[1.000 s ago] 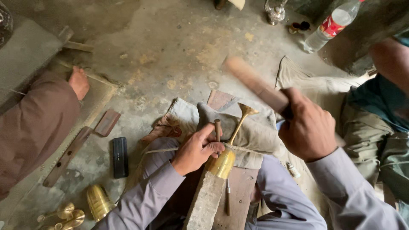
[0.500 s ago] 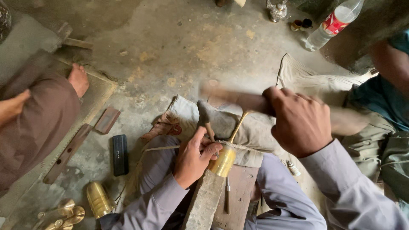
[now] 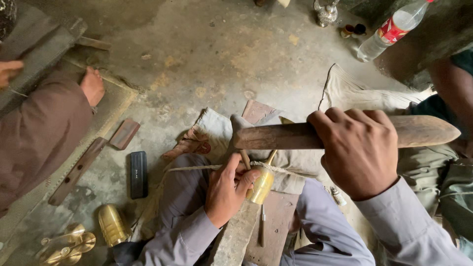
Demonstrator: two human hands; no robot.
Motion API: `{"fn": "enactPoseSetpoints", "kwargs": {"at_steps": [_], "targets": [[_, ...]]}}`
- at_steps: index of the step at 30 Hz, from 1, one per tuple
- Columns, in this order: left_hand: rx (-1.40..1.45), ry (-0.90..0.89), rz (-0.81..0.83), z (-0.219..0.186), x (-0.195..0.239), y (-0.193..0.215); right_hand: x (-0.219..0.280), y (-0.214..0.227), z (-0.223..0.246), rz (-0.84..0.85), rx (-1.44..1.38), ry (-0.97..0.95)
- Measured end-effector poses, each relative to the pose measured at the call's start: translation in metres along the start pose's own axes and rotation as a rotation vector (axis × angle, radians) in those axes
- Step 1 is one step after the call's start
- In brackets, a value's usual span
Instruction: The person sits on the floor and repeatedly hammers a brass goblet-shaped object using a wooden mallet and a metal punch. The object is held against a wooden block, and the person rotates it periodically to work on different sections.
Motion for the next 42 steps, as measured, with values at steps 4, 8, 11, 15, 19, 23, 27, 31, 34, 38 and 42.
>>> {"fn": "enactPoseSetpoints", "kwargs": {"at_steps": [4,8,11,15,19,23,27,31,34,38,42], "targets": [[-0.026,0.052,0.011,-0.002,0.003,-0.001,0.011,0.006,0.0,-0.027,-0.024,-0.029],[-0.084,-0.107,-0.014,-0.01,0.004,0.0,0.017,0.024,0.006,-0.199,-0.051,0.013],[-0.147,-0.124,-0.016,-0.01,0.003,-0.001,0.017,0.015,0.003,0.07,-0.064,-0.146],[-0.086,-0.055,0.034,-0.009,0.004,-0.002,0.031,0.038,0.007,-0.167,0.008,-0.074],[-0.056,-0.095,-0.008,-0.009,0.011,-0.001,0.043,0.046,0.009,-0.184,-0.031,-0.074],[-0.193,-0.251,-0.038,-0.002,0.015,-0.005,0.052,0.041,0.005,-0.368,-0.081,-0.017],[-0.372,-0.232,0.085,0.01,0.011,-0.021,0.063,0.002,-0.002,-0.152,-0.095,-0.149],[-0.01,-0.192,0.03,0.018,-0.004,0.009,0.09,-0.024,0.015,-0.129,-0.574,-0.272],[0.081,-0.002,-0.072,0.025,-0.011,0.037,0.085,-0.057,0.059,-0.074,-0.839,-0.422],[-0.01,0.064,0.018,0.023,-0.008,0.039,0.093,-0.105,0.095,0.172,-0.926,-0.715],[0.008,0.041,0.08,0.016,-0.009,0.034,0.09,-0.129,0.096,0.037,-1.618,-0.564]]}}
Point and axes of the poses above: each hand's wrist, its own x-axis away from the middle knuckle, its own y-axis out of the back of the hand, z = x × y, the point moved 5 cm from there along -x, towards the middle knuckle, and after that the axes turned 2 degrees about x, right-handed, at the moved point
